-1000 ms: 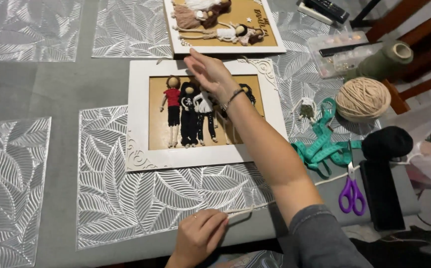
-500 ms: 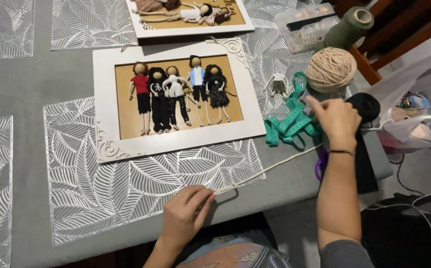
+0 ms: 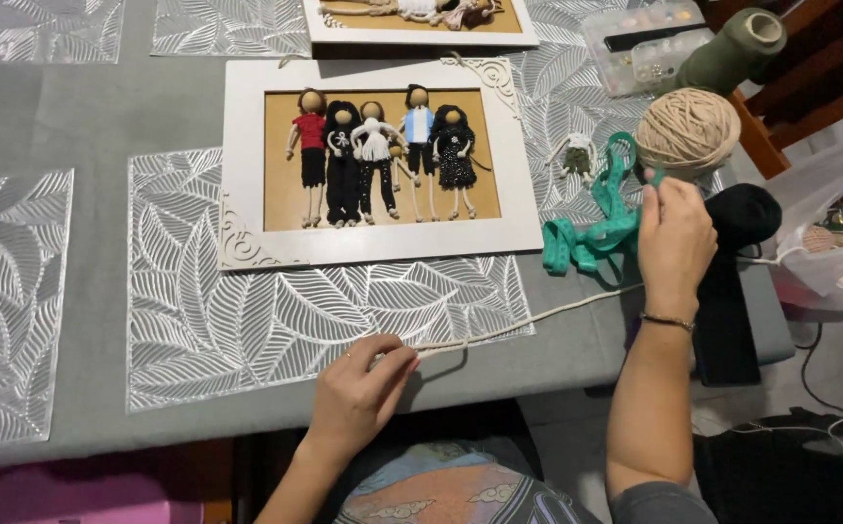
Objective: Measuring white rope against the perimeter of decorative picture frames and cutting it with scissors.
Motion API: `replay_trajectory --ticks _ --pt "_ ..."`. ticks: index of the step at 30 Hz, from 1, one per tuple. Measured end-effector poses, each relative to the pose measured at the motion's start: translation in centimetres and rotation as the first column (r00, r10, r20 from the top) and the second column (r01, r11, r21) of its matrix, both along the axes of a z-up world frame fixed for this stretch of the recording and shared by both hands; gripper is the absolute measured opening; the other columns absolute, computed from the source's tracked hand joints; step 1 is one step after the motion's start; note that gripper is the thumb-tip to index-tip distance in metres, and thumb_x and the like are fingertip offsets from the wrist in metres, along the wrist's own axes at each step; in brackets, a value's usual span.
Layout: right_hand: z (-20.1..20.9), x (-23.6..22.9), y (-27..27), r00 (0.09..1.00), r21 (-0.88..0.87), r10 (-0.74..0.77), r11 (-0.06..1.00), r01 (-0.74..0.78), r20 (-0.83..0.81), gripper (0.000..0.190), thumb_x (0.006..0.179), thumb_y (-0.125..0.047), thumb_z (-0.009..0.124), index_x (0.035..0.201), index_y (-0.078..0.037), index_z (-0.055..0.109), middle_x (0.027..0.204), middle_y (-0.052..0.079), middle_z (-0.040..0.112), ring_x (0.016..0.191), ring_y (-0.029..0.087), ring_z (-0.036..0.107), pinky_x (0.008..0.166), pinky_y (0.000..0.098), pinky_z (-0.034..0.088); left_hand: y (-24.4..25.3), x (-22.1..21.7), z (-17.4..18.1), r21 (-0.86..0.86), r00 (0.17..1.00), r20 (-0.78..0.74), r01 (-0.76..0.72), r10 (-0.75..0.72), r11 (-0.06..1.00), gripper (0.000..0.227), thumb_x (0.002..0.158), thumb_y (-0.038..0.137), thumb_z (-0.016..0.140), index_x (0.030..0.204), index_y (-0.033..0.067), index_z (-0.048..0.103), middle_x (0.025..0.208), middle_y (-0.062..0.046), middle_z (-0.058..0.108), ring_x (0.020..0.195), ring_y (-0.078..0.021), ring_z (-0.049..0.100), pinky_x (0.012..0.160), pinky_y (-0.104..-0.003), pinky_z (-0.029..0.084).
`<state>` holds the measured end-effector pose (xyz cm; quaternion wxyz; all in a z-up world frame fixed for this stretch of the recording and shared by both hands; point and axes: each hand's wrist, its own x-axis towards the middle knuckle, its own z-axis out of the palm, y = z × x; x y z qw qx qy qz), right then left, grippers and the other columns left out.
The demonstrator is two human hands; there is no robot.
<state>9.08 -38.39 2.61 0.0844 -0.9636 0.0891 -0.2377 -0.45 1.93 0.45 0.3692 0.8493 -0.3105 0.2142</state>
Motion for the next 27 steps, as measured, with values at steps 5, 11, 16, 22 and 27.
replay_trajectory --ticks 5,11,16,22,27 --pt "2.8 -2.4 10.2 0.892 0.248 0.334 0.876 -0.413 0.305 0.036 0.114 0.015 0.045 0.147 0.006 0.056 0.089 0.018 0.068 0.072 0.023 0.07 0.065 0.0335 0.062 0.7 -0.7 0.1 -0.026 0.999 0.002 0.032 -0.032 0.999 0.007 0.098 0.015 0.067 0.102 0.009 0.068 0.097 -0.007 0.068 0.072 -0.0208 0.065 0.056 -0.03 0.05" --pt "-3.8 -3.1 19.4 0.753 -0.269 0.648 0.749 -0.605 0.111 0.044 0.101 -0.017 0.056 0.145 -0.021 0.062 0.104 0.008 0.07 0.095 0.026 0.07 0.083 0.0371 0.057 1.2 -1.3 -1.5 0.048 0.985 -0.15 -0.073 0.079 0.996 0.011 0.094 0.022 0.068 0.103 0.0184 0.074 0.067 -0.003 0.067 0.062 -0.0245 0.07 0.056 -0.033 0.056" --pt "-1.4 -5.1 18.0 0.589 0.225 0.803 0.592 -0.774 -0.085 0.04 0.107 -0.03 0.044 0.142 -0.017 0.06 0.146 0.006 0.059 0.137 0.03 0.054 0.117 0.0577 0.032 1.7 -1.1 -2.0 0.069 0.975 -0.198 -0.087 0.1 0.994 0.011 0.096 0.024 0.067 0.105 0.0198 0.073 0.078 -0.002 0.072 0.07 -0.0253 0.073 0.061 -0.033 0.057" --pt "-2.1 -9.2 17.1 0.569 0.519 0.821 0.506 -0.689 -0.045 0.045 0.088 -0.018 0.077 0.132 -0.009 0.069 0.094 0.009 0.082 0.093 0.032 0.077 0.097 0.0497 0.055 0.8 0.0 -1.5 0.048 0.977 -0.194 -0.078 0.086 0.996 0.009 0.097 0.025 0.067 0.102 0.0202 0.072 0.085 -0.002 0.071 0.077 -0.0275 0.072 0.062 -0.035 0.057" --pt "-1.4 -9.5 14.0 0.742 0.626 0.669 0.599 -0.499 -0.049 0.02 0.091 -0.015 0.073 0.11 -0.016 0.08 0.087 0.004 0.084 0.079 0.025 0.08 0.08 0.0405 0.06 -0.5 1.6 -3.4 0.076 0.99 -0.11 -0.085 0.093 0.993 0.008 0.095 0.025 0.069 0.099 0.0201 0.072 0.09 -0.002 0.071 0.083 -0.0273 0.072 0.064 -0.034 0.057"
